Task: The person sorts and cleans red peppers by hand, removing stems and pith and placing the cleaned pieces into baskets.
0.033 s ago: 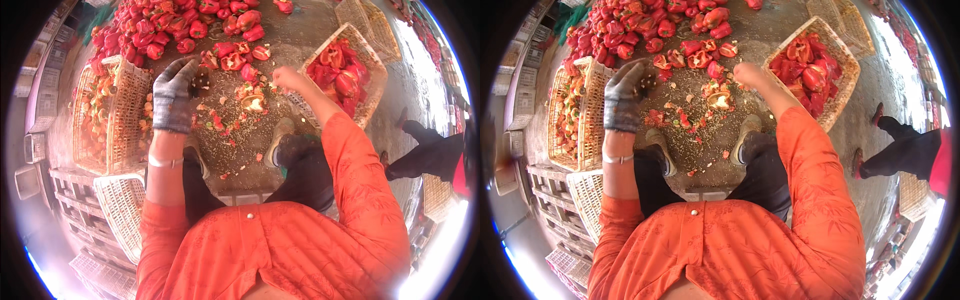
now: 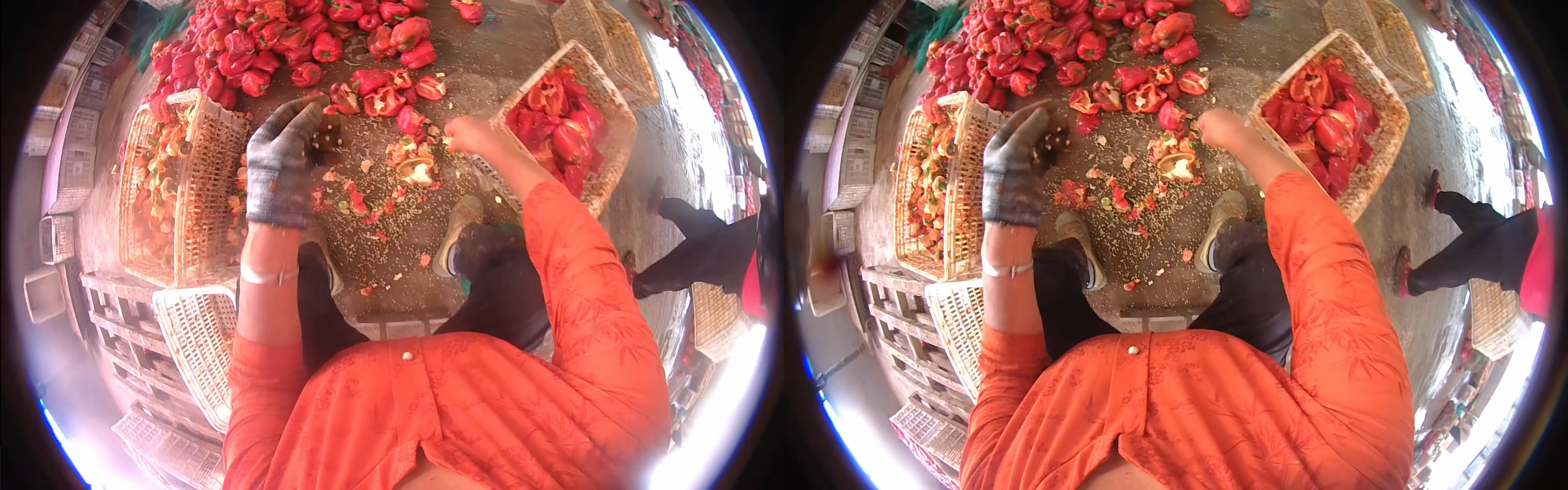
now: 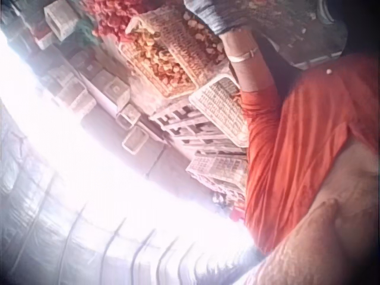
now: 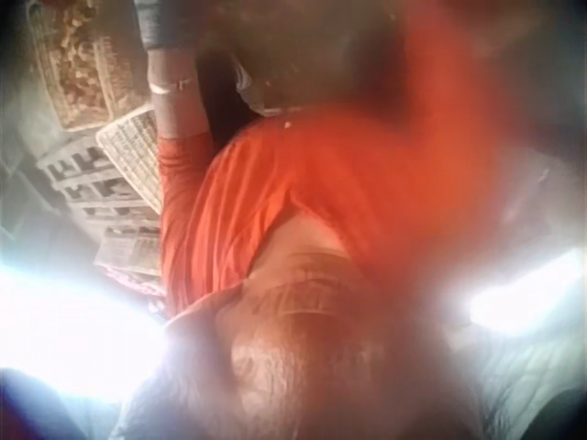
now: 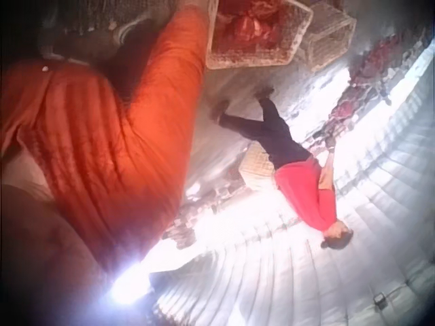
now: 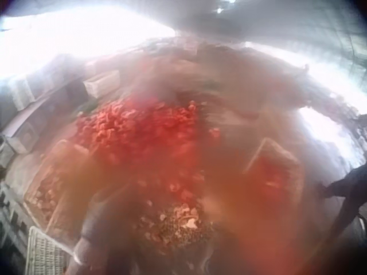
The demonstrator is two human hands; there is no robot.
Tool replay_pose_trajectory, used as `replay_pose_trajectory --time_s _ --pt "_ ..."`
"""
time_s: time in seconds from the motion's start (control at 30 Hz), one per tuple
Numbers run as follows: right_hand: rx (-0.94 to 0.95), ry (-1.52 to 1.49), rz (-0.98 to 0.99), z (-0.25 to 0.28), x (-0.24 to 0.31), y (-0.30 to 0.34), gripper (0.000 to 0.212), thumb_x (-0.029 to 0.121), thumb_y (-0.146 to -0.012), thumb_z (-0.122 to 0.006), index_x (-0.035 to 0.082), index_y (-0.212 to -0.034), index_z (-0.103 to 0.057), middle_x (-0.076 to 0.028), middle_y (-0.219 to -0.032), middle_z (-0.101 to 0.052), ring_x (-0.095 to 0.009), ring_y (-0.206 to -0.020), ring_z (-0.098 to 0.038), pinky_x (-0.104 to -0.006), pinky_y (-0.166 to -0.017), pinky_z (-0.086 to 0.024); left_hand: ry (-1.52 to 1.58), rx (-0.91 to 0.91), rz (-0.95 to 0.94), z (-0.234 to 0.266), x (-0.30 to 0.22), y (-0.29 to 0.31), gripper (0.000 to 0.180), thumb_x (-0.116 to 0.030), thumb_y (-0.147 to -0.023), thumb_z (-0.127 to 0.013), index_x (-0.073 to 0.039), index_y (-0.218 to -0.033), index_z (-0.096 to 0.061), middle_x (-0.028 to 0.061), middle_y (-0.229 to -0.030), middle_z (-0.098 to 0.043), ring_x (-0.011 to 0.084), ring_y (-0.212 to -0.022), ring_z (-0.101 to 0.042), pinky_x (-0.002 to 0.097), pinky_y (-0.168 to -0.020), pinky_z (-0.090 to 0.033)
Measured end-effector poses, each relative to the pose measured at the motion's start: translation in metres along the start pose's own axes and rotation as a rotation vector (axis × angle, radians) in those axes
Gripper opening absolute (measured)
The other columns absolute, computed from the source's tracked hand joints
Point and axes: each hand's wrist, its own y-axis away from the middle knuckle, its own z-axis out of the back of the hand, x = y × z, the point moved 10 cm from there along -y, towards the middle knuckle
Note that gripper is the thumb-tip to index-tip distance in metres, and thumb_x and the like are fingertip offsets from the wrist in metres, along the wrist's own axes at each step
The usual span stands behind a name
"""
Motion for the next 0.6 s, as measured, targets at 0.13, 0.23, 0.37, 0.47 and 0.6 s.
replay_pose_trajectory --time_s 0.13,0.23,0.37,0.47,0.6 --pt "-0.141 0.205 -0.039 -0.02 0.012 -0.07 0.031 0.019 -0.075 -0.061 0.01 -0.104 -0.061 -0.015 -0.108 -0.061 -0.03 -0.107 -0.056 -0.0406 -0.089 -0.046 0.039 -0.034 0.024 0.013 -0.008 0.008 0.027 -0.017 -0.089 -0.056 0.002 -0.108 -0.058 0.0109 -0.085 -0.065 0.0176 -0.07 -0.063 0.0284 -0.058 -0.052" --pt "-0.211 0.042 -0.175 -0.052 -0.014 -0.136 0.062 0.027 -0.07 -0.072 0.012 -0.124 -0.047 -0.015 -0.128 -0.047 -0.03 -0.118 -0.047 -0.0432 -0.096 -0.041 0.037 -0.056 0.105 0.008 -0.006 0.005 0.029 -0.017 -0.089 -0.057 0.003 -0.111 -0.056 0.0116 -0.087 -0.064 0.0186 -0.072 -0.063 0.0276 -0.061 -0.052" --pt "-0.259 0.177 -0.066 -0.082 0.014 -0.178 0.073 0.023 -0.066 -0.076 0.014 -0.128 -0.039 -0.011 -0.126 -0.044 -0.033 -0.12 -0.043 -0.045 -0.094 -0.043 0.13 -0.013 0.236 0.001 0.01 -0.006 0.033 -0.015 -0.087 -0.059 0.004 -0.113 -0.054 0.0122 -0.087 -0.064 0.0205 -0.073 -0.063 0.0284 -0.063 -0.051" --pt "-0.272 0.232 -0.052 -0.086 0.015 -0.191 0.073 0.022 -0.064 -0.077 0.012 -0.126 -0.041 -0.011 -0.124 -0.045 -0.032 -0.118 -0.045 -0.046 -0.094 -0.042 0.166 -0.034 0.355 -0.002 0.021 -0.012 0.034 -0.014 -0.085 -0.062 0.004 -0.113 -0.054 0.013 -0.088 -0.064 0.0211 -0.074 -0.063 0.0286 -0.065 -0.05" --pt "-0.357 -0.263 -0.091 -0.079 -0.013 -0.195 0.074 0.016 -0.058 -0.078 0.007 -0.122 -0.044 -0.017 -0.117 -0.054 -0.03 -0.109 -0.053 -0.0394 -0.088 -0.046 0.053 -0.016 0.32 -0.005 0.017 -0.02 0.032 -0.013 -0.087 -0.059 0.004 -0.114 -0.054 0.0137 -0.09 -0.064 0.0189 -0.076 -0.062 0.0278 -0.065 -0.05"
